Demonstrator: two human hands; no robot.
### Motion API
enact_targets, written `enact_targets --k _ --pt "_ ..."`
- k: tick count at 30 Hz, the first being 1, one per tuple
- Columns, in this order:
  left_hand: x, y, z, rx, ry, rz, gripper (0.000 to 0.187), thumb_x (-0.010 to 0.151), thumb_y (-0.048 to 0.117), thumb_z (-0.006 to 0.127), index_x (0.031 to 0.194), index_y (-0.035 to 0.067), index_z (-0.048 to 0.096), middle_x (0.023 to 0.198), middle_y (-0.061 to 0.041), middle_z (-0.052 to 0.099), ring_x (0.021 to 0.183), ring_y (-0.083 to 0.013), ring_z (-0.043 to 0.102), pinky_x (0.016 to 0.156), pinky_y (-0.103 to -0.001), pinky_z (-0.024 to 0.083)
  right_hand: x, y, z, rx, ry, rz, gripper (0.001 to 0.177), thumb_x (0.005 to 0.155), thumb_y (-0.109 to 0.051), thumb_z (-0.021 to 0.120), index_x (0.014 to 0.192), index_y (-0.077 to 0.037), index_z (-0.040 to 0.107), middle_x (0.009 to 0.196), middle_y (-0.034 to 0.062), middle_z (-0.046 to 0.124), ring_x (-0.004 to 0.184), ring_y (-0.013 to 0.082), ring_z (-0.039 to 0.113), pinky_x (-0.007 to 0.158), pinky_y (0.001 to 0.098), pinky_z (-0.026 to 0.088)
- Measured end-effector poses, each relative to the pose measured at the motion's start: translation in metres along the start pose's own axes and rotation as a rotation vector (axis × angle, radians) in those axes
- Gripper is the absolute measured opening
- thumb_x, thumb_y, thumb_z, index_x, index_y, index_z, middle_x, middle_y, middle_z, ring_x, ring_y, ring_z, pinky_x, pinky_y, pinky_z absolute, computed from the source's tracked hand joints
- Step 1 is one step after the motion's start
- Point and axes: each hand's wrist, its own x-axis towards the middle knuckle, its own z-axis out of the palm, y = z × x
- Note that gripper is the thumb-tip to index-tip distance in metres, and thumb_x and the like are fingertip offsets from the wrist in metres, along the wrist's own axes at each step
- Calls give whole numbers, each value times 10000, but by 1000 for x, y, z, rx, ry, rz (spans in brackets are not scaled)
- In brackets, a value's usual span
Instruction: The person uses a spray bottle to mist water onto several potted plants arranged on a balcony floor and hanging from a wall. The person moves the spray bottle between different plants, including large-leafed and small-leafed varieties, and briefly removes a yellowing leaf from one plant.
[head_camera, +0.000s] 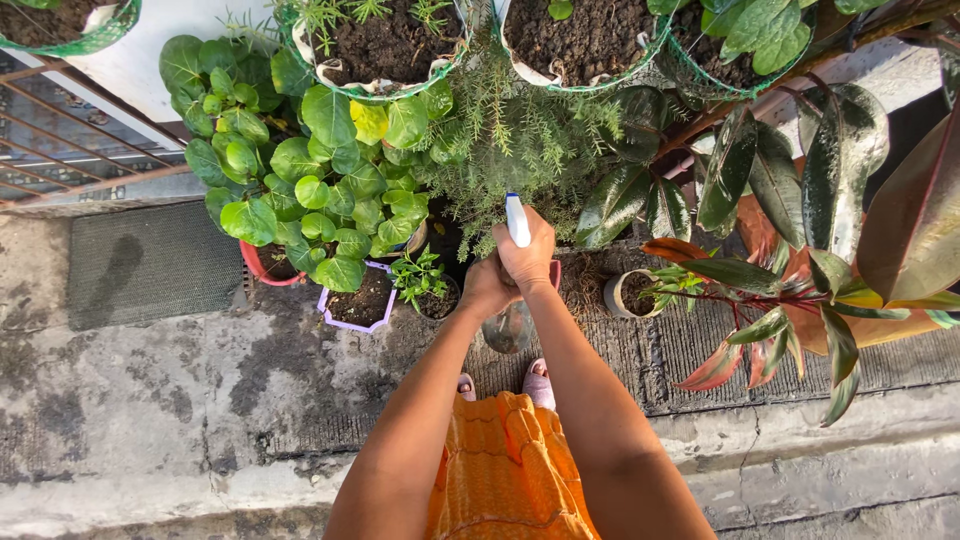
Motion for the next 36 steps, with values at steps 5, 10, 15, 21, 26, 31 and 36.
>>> enact_targets --k 5,10,15,21,26,31,36 --pt "-1 -15 2 42 -22 -74 759 608 372 911 1247 109 597 1057 -44 754 964 -225 731 893 -359 574 -8 6 6 72 32 -111 227 762 -231 716 791 -40 597 751 164 660 707 374 669 694 449 541" --pt "-4 -33 12 -80 -5 34 700 608 329 895 1213 97 628 1069 -24 766 968 -205 744 870 -343 596 -18 3 13 26 6 -27 189 751 -226 696 761 -54 616 760 153 677 696 366 677 692 443 545" --pt "-12 -22 -3 91 -16 -117 666 636 342 951 1160 75 640 998 -63 752 910 -247 728 842 -366 585 -23 9 16 106 -28 -188 230 715 -207 720 792 -26 599 760 171 651 694 375 655 680 453 528" --pt "-17 -40 5 26 19 17 508 701 276 897 1127 76 706 1052 -95 782 947 -268 770 850 -367 617 -31 7 25 123 -135 74 204 718 -215 678 778 -37 598 757 158 662 704 351 676 731 426 549" --pt "-18 -27 0 -33 23 -102 688 672 323 873 1236 81 563 1079 -103 749 959 -291 743 851 -391 601 -29 -10 12 162 -29 -200 287 702 -157 753 880 -10 583 843 179 589 808 366 601 773 444 493" --pt "-11 0 -18 145 0 -75 688 670 384 899 1218 101 594 1089 -107 758 1013 -297 731 910 -402 567 -29 -27 -8 280 77 -168 307 726 -152 753 923 -18 559 826 144 588 754 328 608 742 419 514" --pt "-2 22 -19 96 -50 -35 744 621 325 871 1285 162 578 1090 -88 761 992 -298 735 901 -391 574 -10 -19 -16 171 122 -103 228 755 -154 734 830 -40 552 764 105 608 675 263 613 686 379 531"
